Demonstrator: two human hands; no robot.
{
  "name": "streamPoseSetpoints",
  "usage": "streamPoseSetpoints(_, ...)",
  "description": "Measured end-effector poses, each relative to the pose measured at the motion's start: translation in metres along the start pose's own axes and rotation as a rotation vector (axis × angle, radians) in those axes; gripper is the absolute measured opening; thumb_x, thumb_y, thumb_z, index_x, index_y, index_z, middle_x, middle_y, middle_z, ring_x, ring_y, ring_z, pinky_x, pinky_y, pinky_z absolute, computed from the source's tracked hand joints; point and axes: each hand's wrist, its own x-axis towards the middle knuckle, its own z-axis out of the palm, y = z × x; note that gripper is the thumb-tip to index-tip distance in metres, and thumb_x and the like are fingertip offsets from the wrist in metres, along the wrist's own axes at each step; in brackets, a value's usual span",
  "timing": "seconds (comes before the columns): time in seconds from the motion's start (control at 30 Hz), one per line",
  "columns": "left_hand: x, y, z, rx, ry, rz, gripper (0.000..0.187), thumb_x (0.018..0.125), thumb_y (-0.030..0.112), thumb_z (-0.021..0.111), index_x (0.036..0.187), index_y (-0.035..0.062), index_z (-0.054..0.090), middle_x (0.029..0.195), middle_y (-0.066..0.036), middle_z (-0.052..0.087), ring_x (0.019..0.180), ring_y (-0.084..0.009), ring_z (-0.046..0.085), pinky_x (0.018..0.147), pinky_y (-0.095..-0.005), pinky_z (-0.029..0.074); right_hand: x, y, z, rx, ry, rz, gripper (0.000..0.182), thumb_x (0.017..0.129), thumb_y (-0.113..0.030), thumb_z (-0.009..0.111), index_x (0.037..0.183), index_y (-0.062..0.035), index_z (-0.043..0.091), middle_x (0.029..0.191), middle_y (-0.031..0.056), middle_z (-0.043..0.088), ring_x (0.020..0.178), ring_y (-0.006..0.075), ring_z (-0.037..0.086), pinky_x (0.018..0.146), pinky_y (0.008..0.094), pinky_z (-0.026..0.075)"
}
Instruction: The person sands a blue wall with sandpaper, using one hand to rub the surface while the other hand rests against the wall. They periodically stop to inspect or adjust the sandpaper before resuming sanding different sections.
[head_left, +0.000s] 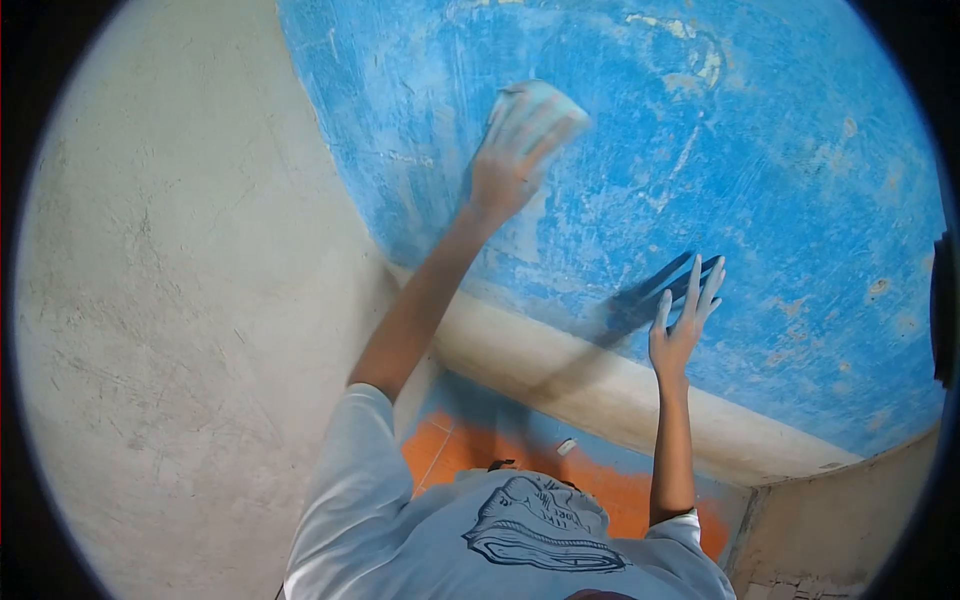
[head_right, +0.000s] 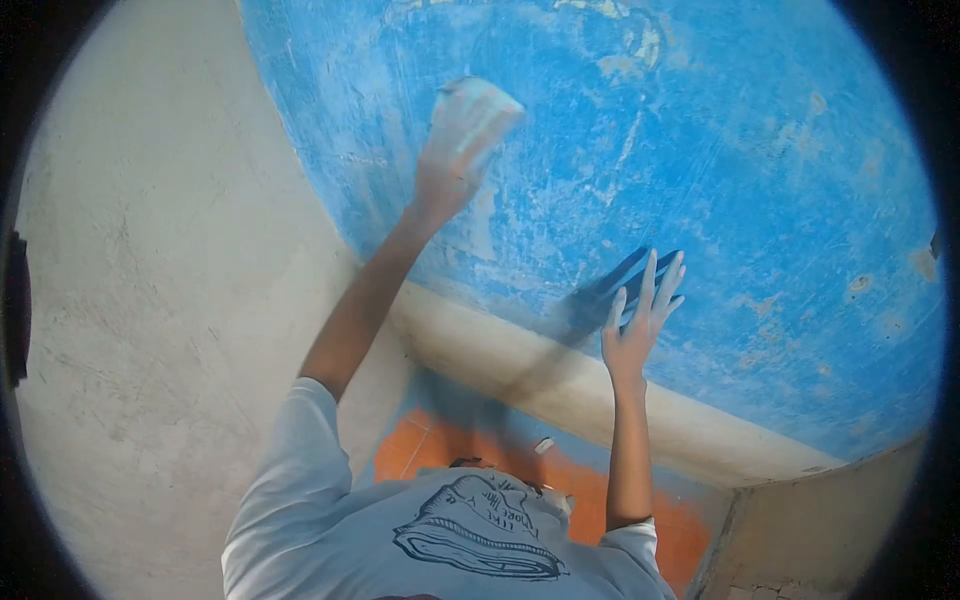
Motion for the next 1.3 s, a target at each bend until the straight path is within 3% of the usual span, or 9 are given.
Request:
streamPoseSetpoints(0.07,-0.035,-0.013,0.006,-0.213,0.22,-0.469,0.056,0.086,-0.003,0.06,0.141,0.0084,0.061,0.151,-0.015,0.05,0.144,-0.0393,0.042,0.118,-0.0472,0.036,-0.006,0.003,0.009,-0.045,-0.021,-0.001,0.065,0.101,-0.011,0.051,0.162,-0.019,0.03,0.171,0.0187,0.009,0.156,0.0458,0.007,0.118,0.0713,0.004)
streamPoseSetpoints(0.27,-0.109,0.037,-0.01,0.037,-0.27,-0.156,0.056,0.088,-0.008,0.053,0.143,0.0,0.055,0.146,-0.021,0.054,0.142,-0.0376,0.045,0.119,-0.0473,0.034,-0.02,0.007,0.031,-0.092,-0.044,0.018,0.071,0.098,-0.008,0.051,0.164,-0.0201,0.026,0.171,0.0203,0.006,0.157,0.0457,0.004,0.116,0.0732,0.001)
streamPoseSetpoints(0.4,-0.119,0.032,0.003,-0.126,0.127,-0.645,0.062,0.085,-0.01,0.051,0.145,0.0023,0.053,0.149,-0.022,0.052,0.142,-0.0412,0.043,0.117,-0.0481,0.036,-0.029,0.014,0.029,-0.099,-0.09,0.041,0.076,0.096,-0.008,0.053,0.165,-0.0199,0.023,0.172,0.02,0.003,0.157,0.0453,0.001,0.116,0.0726,0.0)
streamPoseSetpoints(0.47,-0.131,0.061,-0.014,-0.003,-0.324,-0.259,0.063,0.085,-0.011,0.049,0.146,0.0038,0.053,0.151,-0.022,0.049,0.143,-0.0437,0.041,0.116,-0.0498,0.037,-0.027,0.013,0.035,-0.083,-0.071,0.044,0.077,0.095,-0.007,0.054,0.165,-0.0196,0.023,0.172,0.0197,0.003,0.157,0.0451,0.001,0.116,0.0726,0.0)
streamPoseSetpoints(0.57,-0.161,0.034,0.006,-0.188,0.06,-0.745,0.063,0.085,-0.01,0.049,0.146,0.0064,0.054,0.153,-0.021,0.047,0.143,-0.0483,0.037,0.115,-0.0527,0.037,-0.031,0.011,0.04,-0.041,-0.069,0.057,0.076,0.096,-0.004,0.054,0.164,-0.0248,0.027,0.172,0.0185,0.003,0.157,0.0446,0.002,0.116,0.0738,0.004)
streamPoseSetpoints(0.7,-0.159,0.075,-0.012,0.075,-0.395,-0.251,0.059,0.089,-0.009,0.048,0.147,-0.0023,0.05,0.154,-0.025,0.045,0.138,-0.0438,0.048,0.114,-0.0481,0.039,-0.048,0.015,0.036,-0.003,-0.094,0.108,0.074,0.098,-0.004,0.054,0.163,-0.0285,0.028,0.172,0.0164,0.004,0.157,0.0443,0.003,0.116,0.0725,0.008)
streamPoseSetpoints(0.8,-0.181,0.059,0.008,-0.298,0.061,-0.755,0.064,0.088,-0.007,0.052,0.151,0.0067,0.049,0.158,-0.022,0.041,0.145,-0.0511,0.033,0.118,-0.0559,0.034,-0.057,0.022,0.034,0.035,-0.098,0.115,0.075,0.098,-0.002,0.055,0.163,-0.0279,0.029,0.173,0.0152,0.004,0.157,0.0433,0.003,0.118,0.0692,0.008)
streamPoseSetpoints(0.93,-0.159,0.093,-0.008,-0.21,-0.383,0.03,0.073,0.078,-0.017,0.05,0.146,0.0087,0.056,0.141,-0.022,0.059,0.136,-0.0387,0.052,0.117,-0.052,0.038,-0.062,0.024,0.03,0.032,-0.095,0.137,0.078,0.095,0.005,0.059,0.162,-0.024,0.032,0.172,0.017,0.004,0.158,0.0407,0.003,0.122,0.0555,0.014)
streamPoseSetpoints(1.3,-0.172,0.106,0.001,-0.128,-0.342,-0.553,0.076,0.078,-0.013,0.055,0.146,0.021,0.057,0.158,-0.009,0.045,0.145,-0.0454,0.037,0.124,-0.063,0.014,-0.073,0.036,0.016,-0.052,-0.144,0.193,0.074,0.095,0.006,0.058,0.161,-0.0188,0.035,0.172,0.0152,0.009,0.158,0.0377,0.008,0.124,0.051,0.015)
